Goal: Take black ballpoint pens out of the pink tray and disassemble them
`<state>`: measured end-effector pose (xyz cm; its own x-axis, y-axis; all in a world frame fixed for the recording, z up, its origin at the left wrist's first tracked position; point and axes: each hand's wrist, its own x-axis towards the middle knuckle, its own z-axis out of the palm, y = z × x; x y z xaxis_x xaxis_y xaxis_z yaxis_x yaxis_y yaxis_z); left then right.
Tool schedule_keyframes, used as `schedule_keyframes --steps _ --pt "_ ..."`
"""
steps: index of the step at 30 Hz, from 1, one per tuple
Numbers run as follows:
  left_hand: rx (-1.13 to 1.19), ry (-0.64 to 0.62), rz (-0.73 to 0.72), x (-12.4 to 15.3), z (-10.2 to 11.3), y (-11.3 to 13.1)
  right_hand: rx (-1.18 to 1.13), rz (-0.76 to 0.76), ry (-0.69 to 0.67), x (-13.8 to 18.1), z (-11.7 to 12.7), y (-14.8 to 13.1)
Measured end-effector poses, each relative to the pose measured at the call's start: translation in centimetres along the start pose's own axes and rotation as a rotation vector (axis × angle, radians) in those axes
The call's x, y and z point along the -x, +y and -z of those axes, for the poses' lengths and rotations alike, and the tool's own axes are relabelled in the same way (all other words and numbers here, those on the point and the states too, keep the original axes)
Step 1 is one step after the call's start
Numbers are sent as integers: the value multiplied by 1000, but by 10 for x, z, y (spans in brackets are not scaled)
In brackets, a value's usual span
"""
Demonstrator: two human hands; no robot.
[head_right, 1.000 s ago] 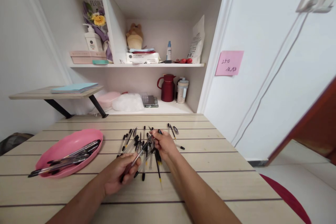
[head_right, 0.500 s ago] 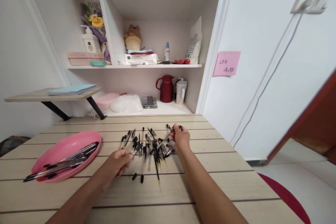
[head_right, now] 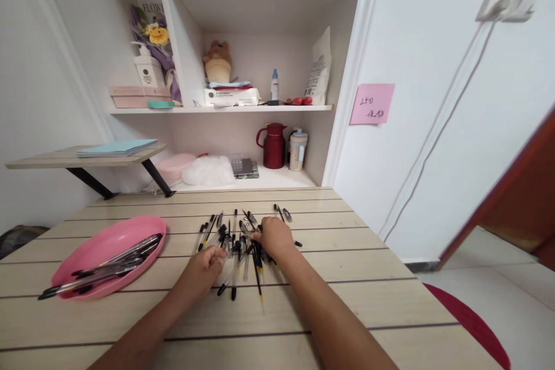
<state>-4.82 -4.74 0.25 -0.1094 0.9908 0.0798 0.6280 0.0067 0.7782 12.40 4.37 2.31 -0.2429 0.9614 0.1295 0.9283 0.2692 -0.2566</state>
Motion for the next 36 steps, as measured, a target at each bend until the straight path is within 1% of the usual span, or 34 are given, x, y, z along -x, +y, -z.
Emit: schedule_keyframes --steps 4,7,9,13,16,18,20,22,23,24,25,26,28,30,31,33,36 --pt "-47 4 5 -2 -2 -2 53 47 -19 1 -4 -2" --pt "-113 18 -15 -2 -4 -3 -9 49 6 0 -5 0" --pt "-195 28 -54 0 -3 -1 -88 24 33 -3 -4 3" --pt "-438 67 -112 10 3 9 -244 5 51 -8 -2 10" --pt "-546 123 -175 15 6 19 -493 -28 5 -7 -3 10" --pt "-479 139 -236 14 2 25 -689 -57 -54 -4 -5 4" --pt "-276 78 -226 9 -6 32 -894 -77 -101 -1 -7 -4" --pt "-1 -34 -113 2 -16 38 -1099 -82 -133 1 -9 -12" --pt "128 -89 -34 -2 -21 40 -1177 -82 -139 2 -9 -15" --pt "234 -132 46 -5 -26 42 -1208 -82 -129 2 -8 -16" --pt "310 -161 117 -8 -29 44 -1192 -89 -98 2 -7 -15" --pt "355 -172 172 -10 -31 45 -1125 -99 -45 1 -6 -13" --pt "364 -150 229 -14 -31 44 -857 -113 85 -1 -3 -6" --pt "282 -104 224 -18 -28 42 -542 -104 150 -2 -3 2" --pt "228 -83 214 -20 -26 40 -421 -86 139 -2 -3 6" --pt "138 -56 197 -25 -23 36 -301 -42 73 -1 -6 9" --pt "70 -37 178 -34 -21 33 -299 21 3 -1 -10 10"
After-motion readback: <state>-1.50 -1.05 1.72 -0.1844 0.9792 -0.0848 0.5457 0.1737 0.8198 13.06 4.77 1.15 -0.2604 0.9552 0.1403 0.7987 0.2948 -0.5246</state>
